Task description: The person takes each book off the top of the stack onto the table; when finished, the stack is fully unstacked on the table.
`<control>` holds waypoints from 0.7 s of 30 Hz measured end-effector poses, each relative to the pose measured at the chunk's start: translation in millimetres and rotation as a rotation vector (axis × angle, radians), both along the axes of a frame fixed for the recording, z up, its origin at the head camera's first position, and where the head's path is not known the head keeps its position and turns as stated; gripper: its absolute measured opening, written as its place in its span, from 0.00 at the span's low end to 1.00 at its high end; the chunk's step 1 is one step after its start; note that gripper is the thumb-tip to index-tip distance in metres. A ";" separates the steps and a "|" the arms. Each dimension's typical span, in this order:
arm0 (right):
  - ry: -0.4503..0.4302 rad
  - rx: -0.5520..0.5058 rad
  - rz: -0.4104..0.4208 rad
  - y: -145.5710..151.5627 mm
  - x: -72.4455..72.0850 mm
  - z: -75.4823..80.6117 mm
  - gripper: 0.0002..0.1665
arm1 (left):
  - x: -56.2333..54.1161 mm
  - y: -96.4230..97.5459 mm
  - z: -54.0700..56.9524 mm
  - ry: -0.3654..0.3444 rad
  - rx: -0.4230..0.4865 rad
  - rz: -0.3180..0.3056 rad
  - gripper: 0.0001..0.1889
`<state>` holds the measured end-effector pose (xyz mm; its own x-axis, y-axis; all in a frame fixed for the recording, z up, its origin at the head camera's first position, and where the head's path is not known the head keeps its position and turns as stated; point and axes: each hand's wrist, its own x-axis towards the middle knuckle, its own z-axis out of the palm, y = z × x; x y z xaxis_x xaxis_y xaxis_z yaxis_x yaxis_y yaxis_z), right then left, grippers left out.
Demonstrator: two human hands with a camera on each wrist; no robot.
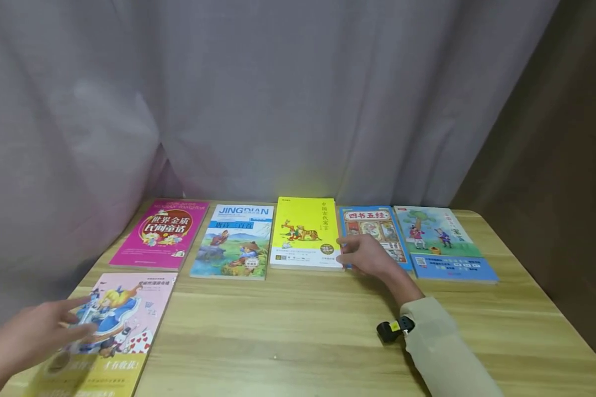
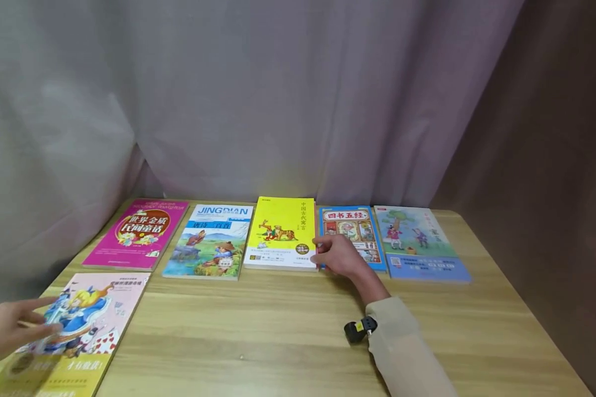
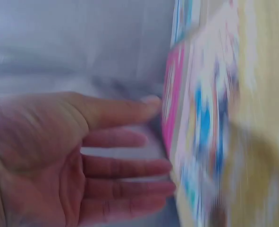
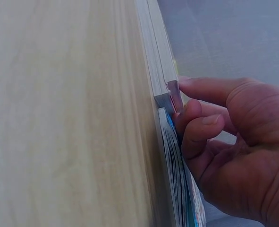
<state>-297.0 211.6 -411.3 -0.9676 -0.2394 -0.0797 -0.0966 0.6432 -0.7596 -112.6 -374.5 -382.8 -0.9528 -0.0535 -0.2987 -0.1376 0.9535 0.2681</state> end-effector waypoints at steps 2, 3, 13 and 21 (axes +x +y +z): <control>0.003 0.005 0.001 -0.6 -0.4 1.2 0.35 | -14.6 28.8 9.1 0.111 0.049 -0.096 0.42; 0.002 0.002 0.004 -0.8 -0.5 1.4 0.35 | -23.4 45.4 13.2 0.160 0.080 -0.138 0.39; -0.022 -0.047 -0.001 0.1 3.5 -1.5 0.35 | -134.2 201.3 8.5 0.155 0.544 -0.334 0.31; -0.020 -0.053 0.012 -0.5 5.8 2.2 0.35 | -172.6 251.4 -8.1 0.068 0.709 -0.265 0.34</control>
